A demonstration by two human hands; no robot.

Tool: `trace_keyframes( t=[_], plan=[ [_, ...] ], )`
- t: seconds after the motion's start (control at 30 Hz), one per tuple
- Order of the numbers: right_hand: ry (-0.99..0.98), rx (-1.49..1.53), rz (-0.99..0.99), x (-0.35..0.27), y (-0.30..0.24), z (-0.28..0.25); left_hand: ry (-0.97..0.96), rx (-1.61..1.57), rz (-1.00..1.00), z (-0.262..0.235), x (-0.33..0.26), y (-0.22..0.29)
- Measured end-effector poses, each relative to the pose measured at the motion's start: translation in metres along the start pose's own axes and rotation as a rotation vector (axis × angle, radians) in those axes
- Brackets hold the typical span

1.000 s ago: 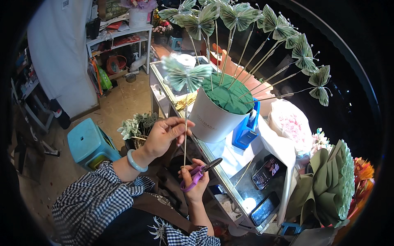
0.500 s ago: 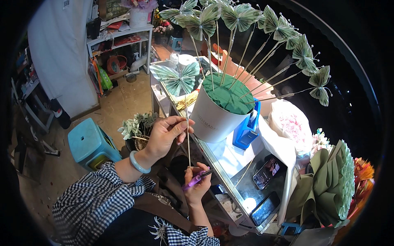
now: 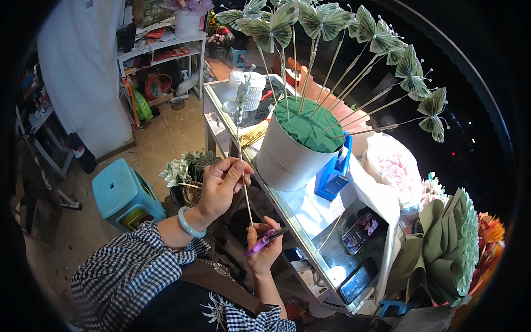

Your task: The person repeatedly picks up paper fan elements on sticks, trims the stems with scissors, and inserts them into a white cylindrical container filled with green foam. The person arranges the fans in a radial pattern around the container.

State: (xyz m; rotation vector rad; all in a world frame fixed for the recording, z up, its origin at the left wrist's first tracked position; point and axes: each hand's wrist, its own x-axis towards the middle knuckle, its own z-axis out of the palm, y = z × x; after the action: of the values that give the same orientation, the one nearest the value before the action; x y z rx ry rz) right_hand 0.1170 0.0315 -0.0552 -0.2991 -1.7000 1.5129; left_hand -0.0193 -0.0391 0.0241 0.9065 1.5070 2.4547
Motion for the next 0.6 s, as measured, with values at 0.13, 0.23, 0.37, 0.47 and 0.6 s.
trace_keyframes(
  t=[0.13, 0.23, 0.37, 0.47, 0.6],
  plan=[
    [0.020, -0.125, -0.092, 0.002, 0.004, -0.001, 0.021, 0.219, 0.095, -0.002, 0.000, -0.004],
    [0.035, -0.256, -0.161, 0.004, 0.006, -0.001, 0.016, 0.262, 0.136, -0.001, 0.001, -0.006],
    [0.051, -0.187, -0.047, 0.005, 0.000, -0.004, -0.150, 0.062, -0.043, 0.000, -0.004, -0.006],
    [0.038, -0.074, 0.016, 0.009, -0.002, -0.005, -0.308, -0.006, -0.132, 0.000, -0.007, -0.006],
    [0.106, -0.129, -0.089, 0.014, 0.000, -0.005, -0.197, 0.132, -0.040, -0.005, 0.001, -0.007]
  ],
)
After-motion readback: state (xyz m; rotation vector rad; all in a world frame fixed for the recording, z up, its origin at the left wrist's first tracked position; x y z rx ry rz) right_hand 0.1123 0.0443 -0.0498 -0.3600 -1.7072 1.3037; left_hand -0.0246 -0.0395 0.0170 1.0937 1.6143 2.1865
